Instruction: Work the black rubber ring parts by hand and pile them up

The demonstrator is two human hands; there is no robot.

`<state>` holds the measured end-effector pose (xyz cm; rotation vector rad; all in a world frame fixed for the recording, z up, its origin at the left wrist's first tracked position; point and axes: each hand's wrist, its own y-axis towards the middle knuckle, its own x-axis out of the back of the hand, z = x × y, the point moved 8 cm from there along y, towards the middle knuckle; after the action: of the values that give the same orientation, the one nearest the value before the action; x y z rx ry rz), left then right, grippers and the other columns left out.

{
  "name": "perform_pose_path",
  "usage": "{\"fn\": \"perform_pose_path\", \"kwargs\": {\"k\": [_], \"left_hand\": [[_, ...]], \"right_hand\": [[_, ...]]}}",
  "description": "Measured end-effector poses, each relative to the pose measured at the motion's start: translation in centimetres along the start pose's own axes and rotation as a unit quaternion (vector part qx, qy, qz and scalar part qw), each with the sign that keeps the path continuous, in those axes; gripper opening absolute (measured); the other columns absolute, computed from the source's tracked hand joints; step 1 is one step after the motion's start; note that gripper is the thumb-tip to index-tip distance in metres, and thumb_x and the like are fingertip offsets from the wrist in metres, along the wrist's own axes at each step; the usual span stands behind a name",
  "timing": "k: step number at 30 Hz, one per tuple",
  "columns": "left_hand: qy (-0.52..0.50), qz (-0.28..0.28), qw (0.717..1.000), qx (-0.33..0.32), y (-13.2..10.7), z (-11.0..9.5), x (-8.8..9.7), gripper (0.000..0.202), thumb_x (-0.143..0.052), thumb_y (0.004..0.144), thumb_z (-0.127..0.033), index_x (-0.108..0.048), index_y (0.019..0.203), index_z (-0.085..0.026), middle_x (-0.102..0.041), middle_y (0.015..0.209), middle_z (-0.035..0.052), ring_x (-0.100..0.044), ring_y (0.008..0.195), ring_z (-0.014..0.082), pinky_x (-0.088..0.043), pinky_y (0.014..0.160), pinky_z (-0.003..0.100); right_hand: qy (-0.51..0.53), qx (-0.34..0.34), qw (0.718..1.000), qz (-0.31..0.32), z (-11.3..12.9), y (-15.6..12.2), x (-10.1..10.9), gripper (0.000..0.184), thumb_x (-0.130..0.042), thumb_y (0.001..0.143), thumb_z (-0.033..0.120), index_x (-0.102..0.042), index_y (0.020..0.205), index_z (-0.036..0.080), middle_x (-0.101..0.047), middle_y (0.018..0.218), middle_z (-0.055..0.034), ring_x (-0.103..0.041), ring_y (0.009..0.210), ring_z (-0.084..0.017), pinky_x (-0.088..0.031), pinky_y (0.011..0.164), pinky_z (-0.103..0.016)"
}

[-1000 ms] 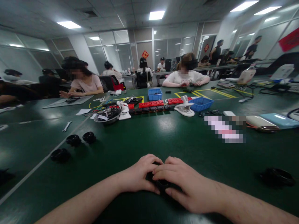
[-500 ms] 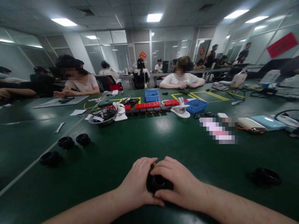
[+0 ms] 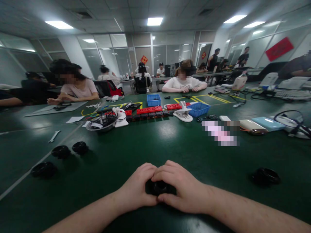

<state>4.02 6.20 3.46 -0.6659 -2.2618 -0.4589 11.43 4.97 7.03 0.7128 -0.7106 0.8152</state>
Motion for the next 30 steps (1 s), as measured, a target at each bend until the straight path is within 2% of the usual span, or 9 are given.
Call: {"fn": "perform_pose_path", "kwargs": {"k": [5,8,11,14,17,19,21,26,30], "left_hand": [[0.005,0.044,0.999,-0.009,0.2,-0.1,-0.3,0.041,-0.075,0.053,-0.012,-0.061,0.09,-0.021,-0.057,0.098,0.0005,-0.051,0.098,0.0218,-0.037,0.091,0.035],[0.019,0.058,0.998,-0.006,-0.1,0.1,-0.4,0.045,-0.076,0.054,-0.018,-0.059,0.096,-0.022,-0.057,0.102,0.0018,-0.05,0.101,0.0235,-0.037,0.093,0.038],[0.032,0.055,0.998,0.013,-0.7,0.5,-0.6,0.075,-0.078,0.054,-0.04,-0.046,0.12,-0.023,-0.05,0.123,0.0077,-0.044,0.114,0.0302,-0.028,0.101,0.049],[0.057,0.01,0.997,0.059,-1.1,0.9,-0.7,0.1,-0.078,0.049,-0.051,-0.03,0.132,-0.022,-0.042,0.133,0.0124,-0.037,0.121,0.0356,-0.016,0.103,0.059],[0.069,-0.036,0.993,0.093,-0.9,0.6,-0.8,0.079,-0.08,0.05,-0.04,-0.043,0.118,-0.021,-0.055,0.117,0.0094,-0.048,0.109,0.0336,-0.023,0.099,0.058],[0.066,-0.051,0.991,0.1,-0.6,0.2,-1.0,0.049,-0.076,0.057,-0.032,-0.052,0.098,-0.02,-0.061,0.099,0.0058,-0.055,0.092,0.0288,-0.035,0.09,0.052],[0.061,-0.059,0.991,0.1,-0.5,0.0,-1.0,0.032,-0.072,0.06,-0.029,-0.054,0.085,-0.019,-0.061,0.088,0.0044,-0.055,0.083,0.0257,-0.041,0.08,0.046],[0.076,-0.069,0.989,0.11,-0.7,0.7,-0.5,0.03,-0.07,0.057,-0.026,-0.052,0.08,-0.017,-0.057,0.084,0.005,-0.052,0.08,0.025,-0.04,0.075,0.041],[0.056,-0.014,0.996,0.074,-0.2,0.7,-0.3,0.028,-0.07,0.055,-0.019,-0.053,0.077,-0.017,-0.055,0.08,0.0017,-0.052,0.078,0.0214,-0.04,0.073,0.035]], "right_hand": [[0.047,0.049,0.997,0.023,0.7,0.0,0.0,0.031,-0.059,0.067,0.009,-0.055,0.098,0.015,-0.062,0.096,-0.0045,-0.054,0.087,-0.017,-0.037,0.08,-0.033],[0.047,0.053,0.997,0.019,0.9,0.0,-0.2,0.029,-0.059,0.068,0.011,-0.055,0.096,0.015,-0.062,0.094,-0.004,-0.054,0.084,-0.016,-0.038,0.078,-0.033],[0.033,0.03,0.999,0.006,0.6,0.0,-0.4,0.029,-0.063,0.07,0.017,-0.055,0.098,0.016,-0.061,0.098,-0.0049,-0.053,0.091,-0.018,-0.039,0.081,-0.033],[0.009,-0.059,0.998,-0.017,-0.6,-0.1,-0.5,0.034,-0.072,0.065,0.023,-0.057,0.095,0.014,-0.06,0.097,-0.0069,-0.052,0.091,-0.02,-0.042,0.08,-0.033],[-0.001,-0.127,0.991,-0.032,-1.6,-0.3,-0.7,0.035,-0.075,0.062,0.024,-0.058,0.09,0.012,-0.058,0.092,-0.007,-0.052,0.084,-0.018,-0.044,0.075,-0.031],[0.0,-0.135,0.99,-0.037,-1.7,-0.3,-0.7,0.037,-0.076,0.061,0.026,-0.058,0.091,0.012,-0.057,0.092,-0.0067,-0.052,0.083,-0.018,-0.045,0.074,-0.031],[-0.004,-0.131,0.991,-0.038,-1.7,-0.3,-0.8,0.039,-0.076,0.061,0.027,-0.058,0.092,0.012,-0.057,0.091,-0.0065,-0.052,0.081,-0.018,-0.045,0.072,-0.03],[-0.009,-0.071,0.997,-0.038,-1.1,-0.2,-0.6,0.036,-0.072,0.065,0.025,-0.058,0.096,0.012,-0.059,0.093,-0.0074,-0.051,0.084,-0.019,-0.043,0.075,-0.032],[0.012,-0.016,0.999,-0.034,-0.4,0.0,-0.2,0.034,-0.069,0.065,0.017,-0.057,0.097,0.011,-0.062,0.093,-0.0067,-0.052,0.083,-0.018,-0.041,0.077,-0.033]]}}
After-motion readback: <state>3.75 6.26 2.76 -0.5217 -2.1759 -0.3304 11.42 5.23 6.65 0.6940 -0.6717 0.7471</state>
